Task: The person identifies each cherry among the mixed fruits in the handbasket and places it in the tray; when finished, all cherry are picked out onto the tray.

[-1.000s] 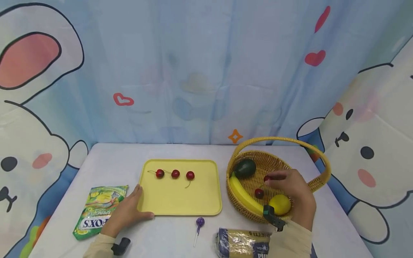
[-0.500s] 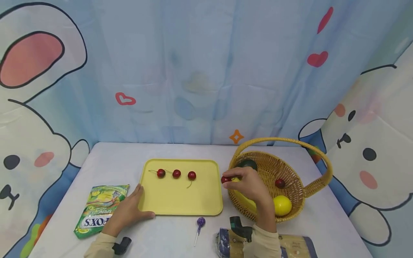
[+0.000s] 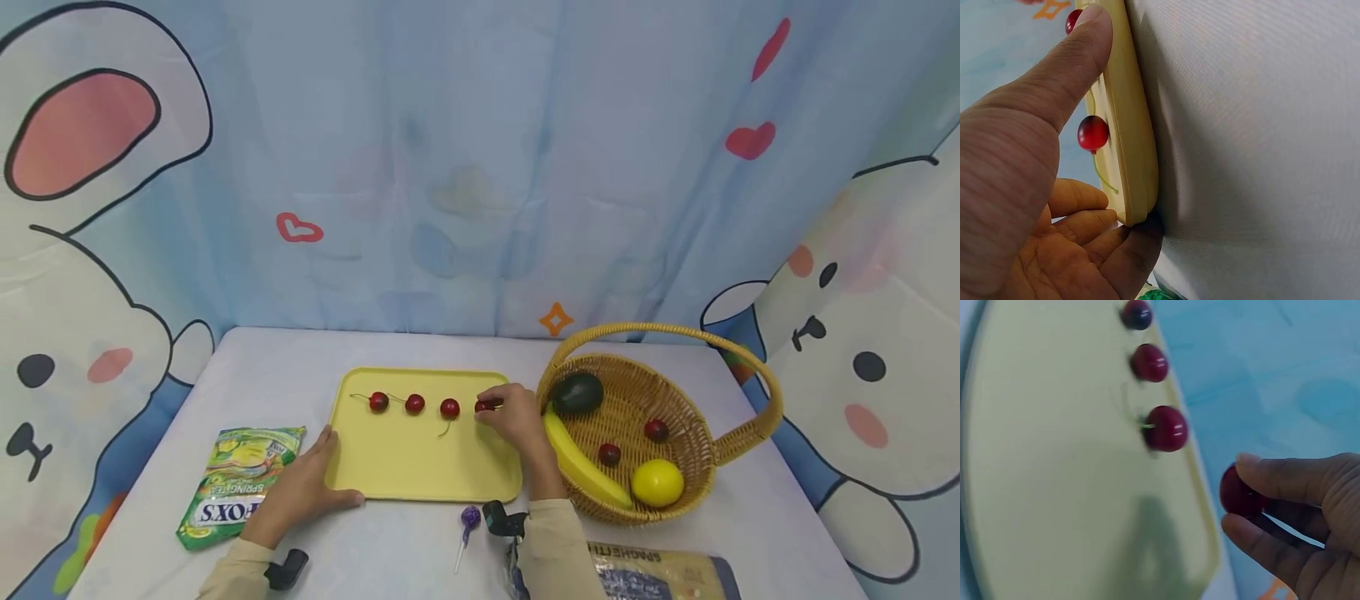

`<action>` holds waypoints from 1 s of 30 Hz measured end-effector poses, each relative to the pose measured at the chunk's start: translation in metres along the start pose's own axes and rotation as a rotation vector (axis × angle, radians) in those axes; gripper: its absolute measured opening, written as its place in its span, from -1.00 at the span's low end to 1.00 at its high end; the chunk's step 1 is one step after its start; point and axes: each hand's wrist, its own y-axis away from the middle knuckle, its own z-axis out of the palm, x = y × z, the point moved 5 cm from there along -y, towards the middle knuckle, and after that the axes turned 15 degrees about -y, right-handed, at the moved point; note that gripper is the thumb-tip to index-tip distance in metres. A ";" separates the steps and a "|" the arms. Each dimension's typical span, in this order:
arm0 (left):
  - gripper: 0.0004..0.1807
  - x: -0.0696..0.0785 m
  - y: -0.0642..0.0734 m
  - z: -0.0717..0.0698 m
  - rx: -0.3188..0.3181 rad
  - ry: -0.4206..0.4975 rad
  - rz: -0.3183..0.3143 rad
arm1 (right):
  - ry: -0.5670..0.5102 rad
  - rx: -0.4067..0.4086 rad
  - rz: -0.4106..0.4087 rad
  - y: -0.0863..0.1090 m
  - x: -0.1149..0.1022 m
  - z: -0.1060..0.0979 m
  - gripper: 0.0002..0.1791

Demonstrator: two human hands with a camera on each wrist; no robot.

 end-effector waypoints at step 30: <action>0.33 -0.001 0.001 0.000 0.012 0.011 0.022 | -0.125 -0.342 0.045 0.029 -0.020 -0.026 -0.65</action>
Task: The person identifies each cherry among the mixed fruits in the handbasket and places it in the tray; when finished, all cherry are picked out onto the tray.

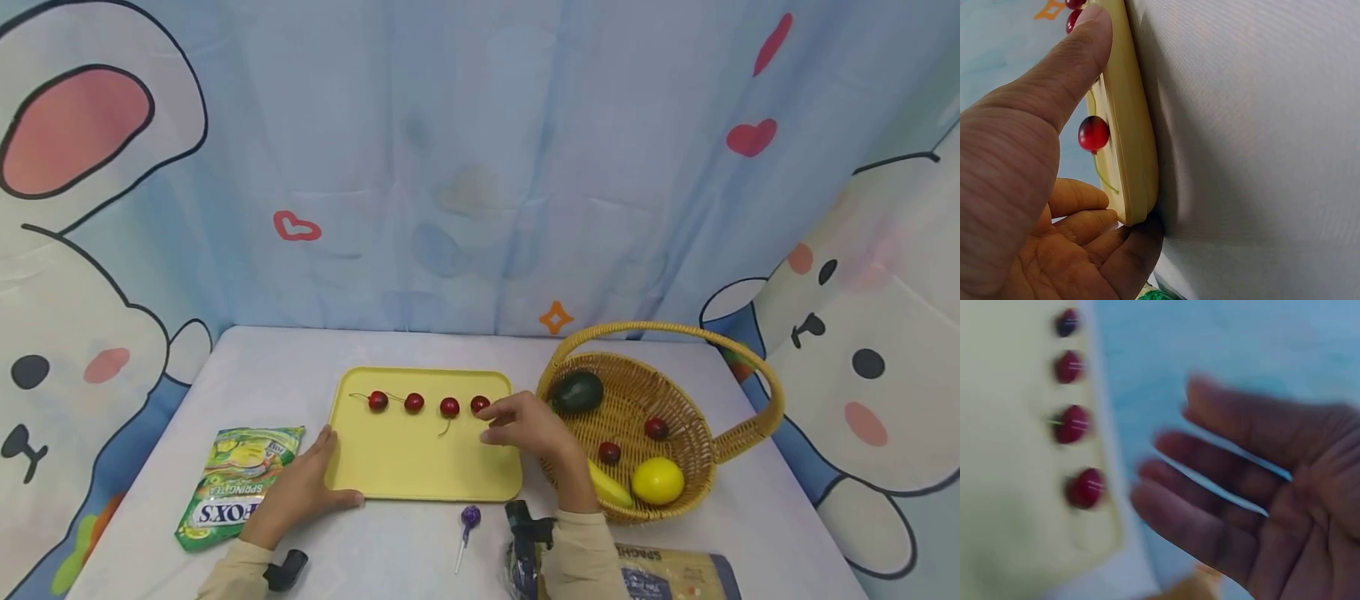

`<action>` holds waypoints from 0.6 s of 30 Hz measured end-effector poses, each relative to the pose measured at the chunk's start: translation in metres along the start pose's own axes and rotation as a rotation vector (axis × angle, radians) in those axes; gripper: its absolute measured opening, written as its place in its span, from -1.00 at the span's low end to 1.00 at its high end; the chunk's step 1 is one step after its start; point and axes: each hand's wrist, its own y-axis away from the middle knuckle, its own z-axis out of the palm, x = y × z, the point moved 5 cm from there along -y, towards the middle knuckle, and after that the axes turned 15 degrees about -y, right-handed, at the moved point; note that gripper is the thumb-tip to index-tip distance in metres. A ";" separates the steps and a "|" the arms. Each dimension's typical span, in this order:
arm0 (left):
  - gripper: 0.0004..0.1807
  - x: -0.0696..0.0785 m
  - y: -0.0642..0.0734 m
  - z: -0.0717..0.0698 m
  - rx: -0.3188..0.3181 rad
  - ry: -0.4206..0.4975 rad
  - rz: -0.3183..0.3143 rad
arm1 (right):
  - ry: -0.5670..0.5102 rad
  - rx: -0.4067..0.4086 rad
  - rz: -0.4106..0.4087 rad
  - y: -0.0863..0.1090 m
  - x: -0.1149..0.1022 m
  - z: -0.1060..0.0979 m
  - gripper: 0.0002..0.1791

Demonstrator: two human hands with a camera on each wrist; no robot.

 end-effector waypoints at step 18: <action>0.31 -0.001 0.003 0.001 -0.006 0.001 0.011 | 0.140 0.255 0.303 0.077 0.088 -0.131 -0.49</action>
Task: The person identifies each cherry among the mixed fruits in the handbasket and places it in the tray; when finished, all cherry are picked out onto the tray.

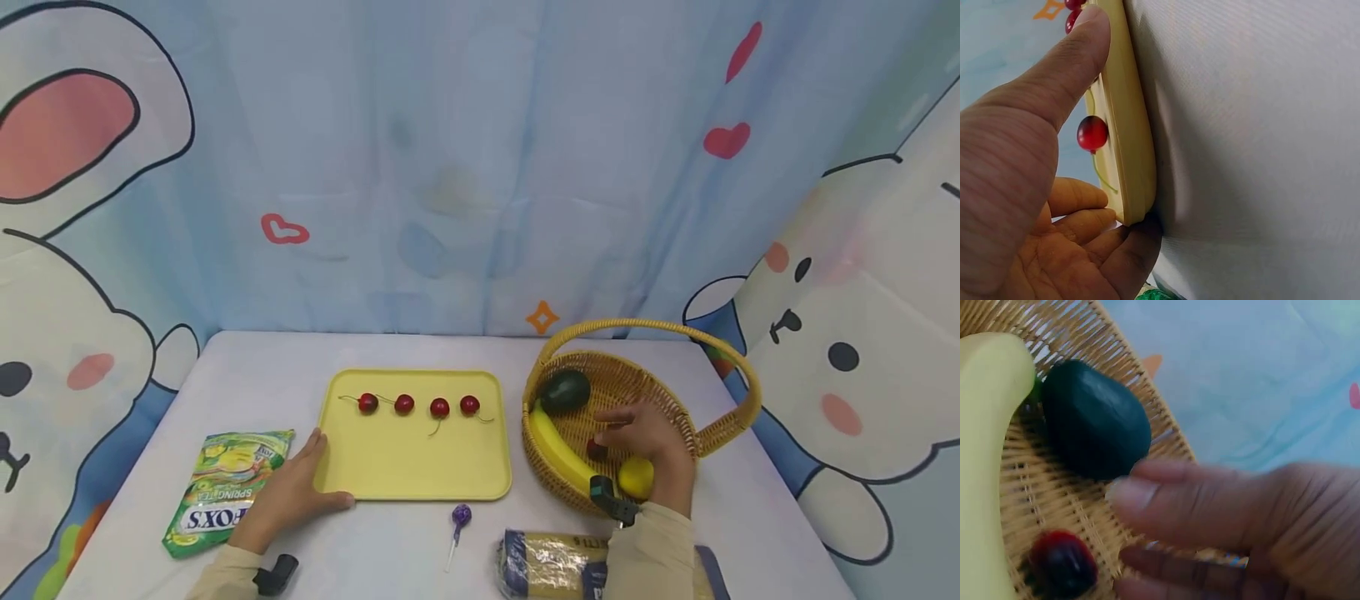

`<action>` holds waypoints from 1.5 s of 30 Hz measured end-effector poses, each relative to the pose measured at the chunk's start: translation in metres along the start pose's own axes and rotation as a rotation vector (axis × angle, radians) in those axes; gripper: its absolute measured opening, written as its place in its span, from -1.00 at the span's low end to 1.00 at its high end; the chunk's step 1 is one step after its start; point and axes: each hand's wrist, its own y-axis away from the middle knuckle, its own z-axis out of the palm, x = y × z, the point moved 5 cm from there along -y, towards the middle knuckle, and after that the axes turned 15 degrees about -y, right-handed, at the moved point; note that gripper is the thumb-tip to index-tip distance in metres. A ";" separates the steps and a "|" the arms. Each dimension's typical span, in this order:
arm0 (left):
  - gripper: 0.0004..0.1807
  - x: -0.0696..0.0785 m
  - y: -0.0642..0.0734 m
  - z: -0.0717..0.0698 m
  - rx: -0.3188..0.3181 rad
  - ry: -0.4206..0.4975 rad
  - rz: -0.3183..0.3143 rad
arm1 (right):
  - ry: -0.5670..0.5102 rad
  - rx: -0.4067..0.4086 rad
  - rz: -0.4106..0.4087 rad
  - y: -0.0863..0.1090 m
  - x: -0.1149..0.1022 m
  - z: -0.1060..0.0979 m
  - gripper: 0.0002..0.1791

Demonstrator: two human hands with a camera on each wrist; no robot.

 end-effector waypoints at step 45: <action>0.29 0.002 -0.001 0.001 0.014 -0.008 -0.009 | -0.347 -0.213 -0.473 0.016 -0.136 0.118 -0.72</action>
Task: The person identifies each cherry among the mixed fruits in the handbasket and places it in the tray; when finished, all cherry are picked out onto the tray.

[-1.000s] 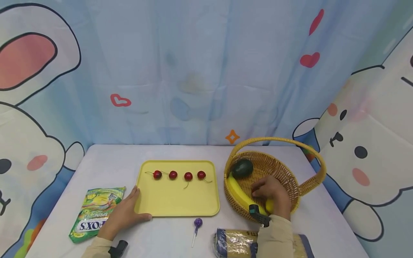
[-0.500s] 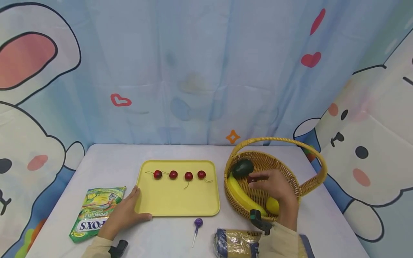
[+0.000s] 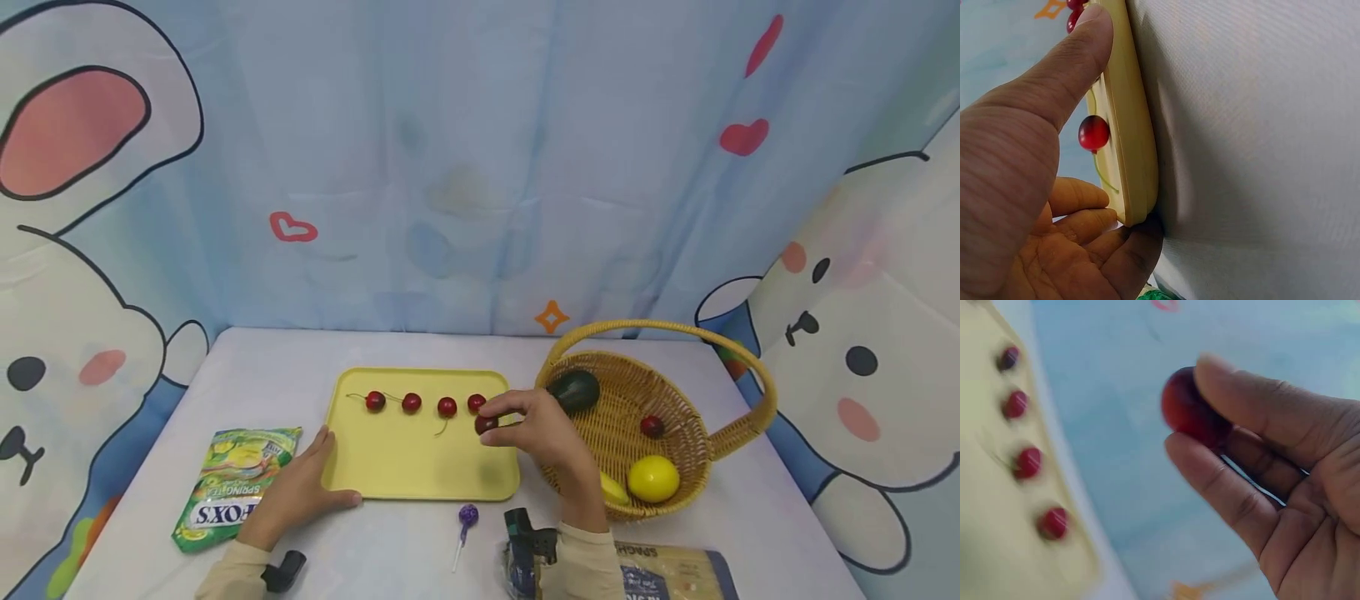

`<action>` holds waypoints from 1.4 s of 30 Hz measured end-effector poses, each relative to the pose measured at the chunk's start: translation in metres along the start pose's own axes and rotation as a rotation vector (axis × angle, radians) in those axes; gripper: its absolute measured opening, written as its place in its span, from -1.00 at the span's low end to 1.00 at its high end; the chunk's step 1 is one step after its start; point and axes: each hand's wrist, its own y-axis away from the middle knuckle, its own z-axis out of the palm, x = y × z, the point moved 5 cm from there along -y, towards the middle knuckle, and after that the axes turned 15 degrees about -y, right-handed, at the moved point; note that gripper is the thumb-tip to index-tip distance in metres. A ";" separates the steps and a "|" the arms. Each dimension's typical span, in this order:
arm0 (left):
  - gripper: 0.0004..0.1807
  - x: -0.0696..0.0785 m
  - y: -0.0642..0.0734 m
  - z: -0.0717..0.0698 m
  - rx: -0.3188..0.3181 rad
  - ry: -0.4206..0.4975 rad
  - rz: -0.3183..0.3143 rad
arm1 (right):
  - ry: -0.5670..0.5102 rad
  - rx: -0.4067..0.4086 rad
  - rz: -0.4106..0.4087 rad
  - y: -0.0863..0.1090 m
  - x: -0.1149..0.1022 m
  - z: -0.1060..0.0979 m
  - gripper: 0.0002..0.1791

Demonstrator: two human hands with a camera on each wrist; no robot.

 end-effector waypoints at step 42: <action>0.26 0.000 -0.001 -0.001 0.022 0.005 0.013 | 0.265 -0.007 0.038 -0.093 0.067 0.158 -0.77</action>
